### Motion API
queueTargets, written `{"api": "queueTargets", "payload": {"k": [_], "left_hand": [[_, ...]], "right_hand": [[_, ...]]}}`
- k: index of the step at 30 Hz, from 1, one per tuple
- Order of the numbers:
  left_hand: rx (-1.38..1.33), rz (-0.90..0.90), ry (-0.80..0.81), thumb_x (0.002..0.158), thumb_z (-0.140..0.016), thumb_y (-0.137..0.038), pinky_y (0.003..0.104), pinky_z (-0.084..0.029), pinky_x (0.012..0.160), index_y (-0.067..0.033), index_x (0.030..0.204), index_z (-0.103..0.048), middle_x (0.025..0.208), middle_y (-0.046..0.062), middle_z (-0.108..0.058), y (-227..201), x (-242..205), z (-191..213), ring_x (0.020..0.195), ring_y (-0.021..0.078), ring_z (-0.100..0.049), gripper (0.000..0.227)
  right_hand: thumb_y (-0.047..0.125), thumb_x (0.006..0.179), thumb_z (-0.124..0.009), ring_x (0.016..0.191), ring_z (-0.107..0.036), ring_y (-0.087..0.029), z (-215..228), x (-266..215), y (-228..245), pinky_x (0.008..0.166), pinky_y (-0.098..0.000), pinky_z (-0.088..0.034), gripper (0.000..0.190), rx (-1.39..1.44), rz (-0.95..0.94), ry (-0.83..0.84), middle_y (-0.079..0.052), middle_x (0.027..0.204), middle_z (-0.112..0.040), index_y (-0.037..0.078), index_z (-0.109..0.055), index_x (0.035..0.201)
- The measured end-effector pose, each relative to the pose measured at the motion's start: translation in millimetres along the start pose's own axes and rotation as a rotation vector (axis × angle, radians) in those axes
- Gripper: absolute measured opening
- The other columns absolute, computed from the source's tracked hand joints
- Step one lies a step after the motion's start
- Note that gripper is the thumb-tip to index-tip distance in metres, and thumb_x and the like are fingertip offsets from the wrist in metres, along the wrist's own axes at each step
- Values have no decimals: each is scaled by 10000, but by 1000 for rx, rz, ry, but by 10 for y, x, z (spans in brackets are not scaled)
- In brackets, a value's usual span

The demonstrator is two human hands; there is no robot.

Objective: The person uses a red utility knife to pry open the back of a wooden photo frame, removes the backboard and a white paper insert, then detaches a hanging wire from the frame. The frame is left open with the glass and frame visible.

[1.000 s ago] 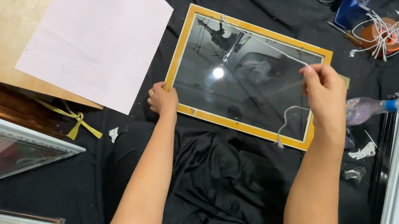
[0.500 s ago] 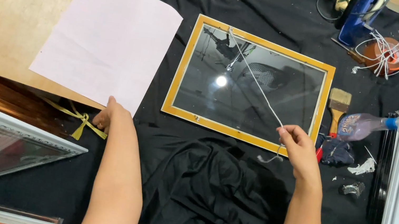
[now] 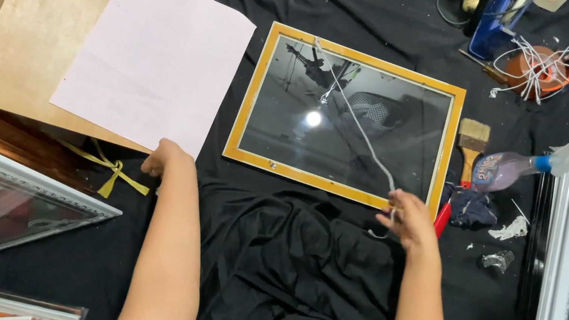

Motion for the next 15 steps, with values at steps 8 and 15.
{"api": "queueTargets", "payload": {"k": [8, 15], "left_hand": [[1299, -493, 650, 944, -623, -280, 623, -157, 1136, -193, 1277, -384, 1288, 47, -499, 607, -617, 1, 1310, 348, -409, 418], [1369, -457, 761, 924, -666, -289, 535, -368, 1083, -180, 1333, -403, 1266, 63, -577, 560, -533, 53, 1248, 314, -534, 499]], "right_hand": [[467, 1011, -627, 1187, -671, -342, -288, 329, -776, 1025, -493, -516, 347, -964, 63, 334, -82, 1219, -741, 237, -737, 1246], [558, 910, -636, 1293, -558, -332, -1236, 16, 648, 1150, -577, -367, 240, -1604, 337, 886, 63, 1303, -681, 426, -790, 1037]]}}
Point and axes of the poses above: each hand's wrist, its own x-axis towards the middle knuckle, its own z-axis out of the back of the hand, y = z × x, the point moved 5 cm from there along x, towards the middle knuckle
